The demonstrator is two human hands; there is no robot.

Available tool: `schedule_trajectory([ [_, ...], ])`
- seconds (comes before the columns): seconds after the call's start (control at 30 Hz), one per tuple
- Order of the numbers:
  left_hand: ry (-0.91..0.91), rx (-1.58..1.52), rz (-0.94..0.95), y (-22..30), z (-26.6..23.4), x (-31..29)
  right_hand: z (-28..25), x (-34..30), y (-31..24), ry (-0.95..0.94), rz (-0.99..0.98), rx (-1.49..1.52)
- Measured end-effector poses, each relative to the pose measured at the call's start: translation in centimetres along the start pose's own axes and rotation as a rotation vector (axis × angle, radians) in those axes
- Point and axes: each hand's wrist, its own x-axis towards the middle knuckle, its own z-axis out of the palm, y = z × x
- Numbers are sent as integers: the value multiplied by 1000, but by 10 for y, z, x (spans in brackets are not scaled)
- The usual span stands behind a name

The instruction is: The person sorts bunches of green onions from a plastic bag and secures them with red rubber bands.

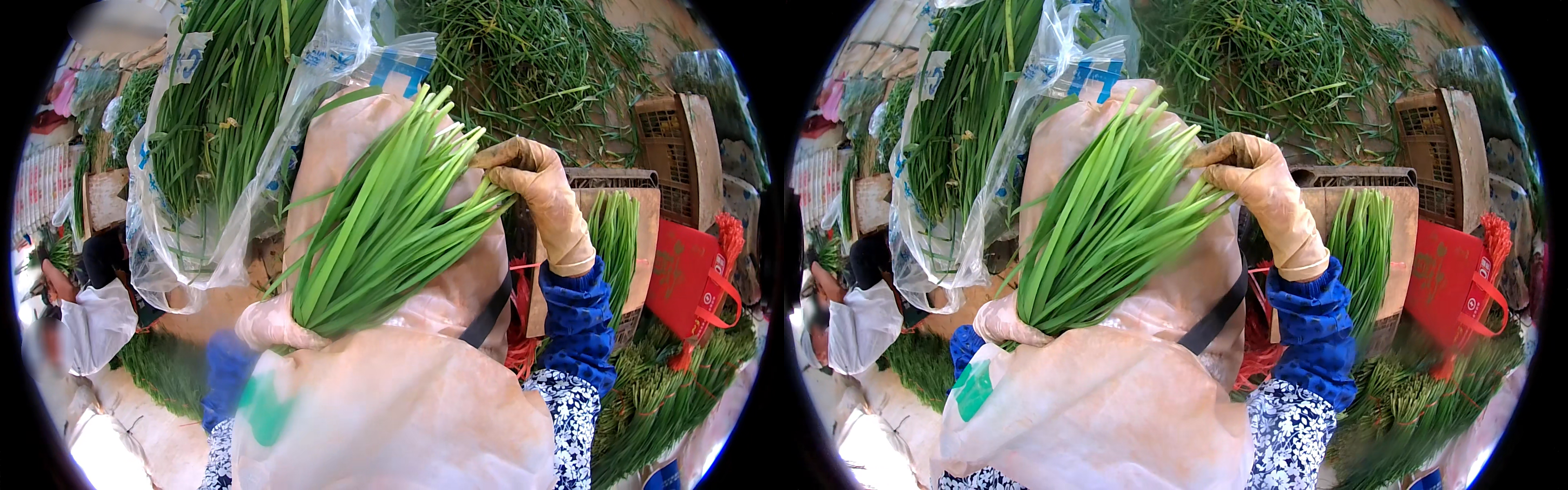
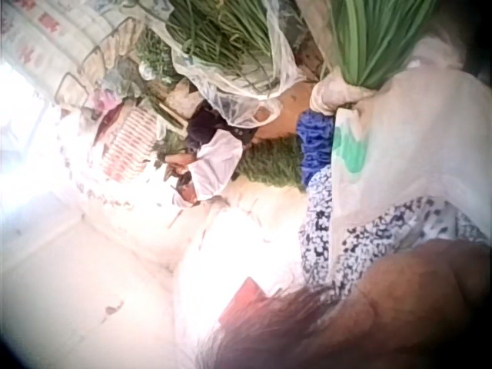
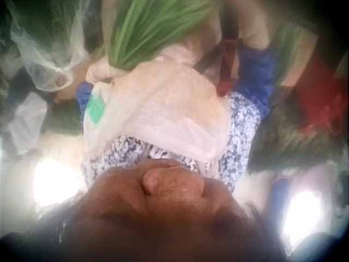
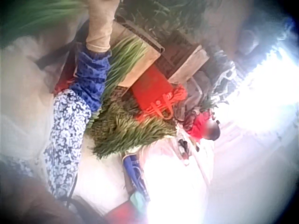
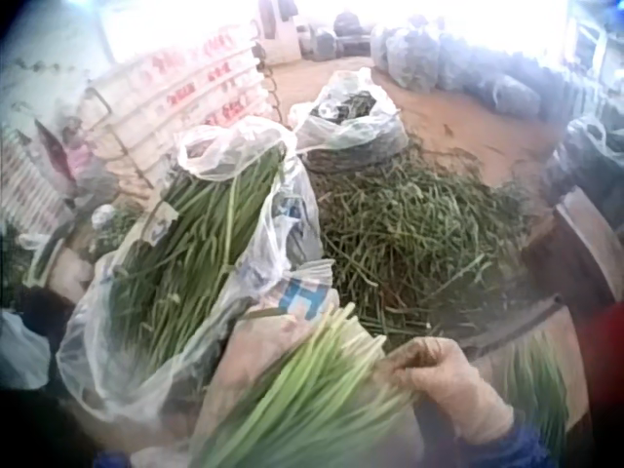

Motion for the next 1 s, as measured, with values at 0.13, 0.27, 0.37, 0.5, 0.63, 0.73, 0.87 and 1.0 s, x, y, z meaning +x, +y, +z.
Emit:
schedule_trajectory([
  [0.13,-12,35,67,-2,-3,8,-4,2,-4,107,-55,-91],
  [0.27,31,-17,82,-2,4,-4,-47,23,-18,452,-535,-98],
  [0.37,-115,124,-55,-3,-9,4,-172,28,-4,704,-397,711],
  [0.5,-26,147,128,-15,-3,5,-31,-4,2,94,-3,25],
  [0.63,-98,152,62,-9,-11,6,-24,-14,24,28,16,-4],
  [0.73,-92,142,49,-8,-10,4,-17,-13,22,70,-106,-9],
  [0.87,-32,137,45,-4,-1,0,-57,17,8,360,-413,51],
  [1.0,-103,177,-60,9,-7,5,-177,26,6,752,-299,622],
])
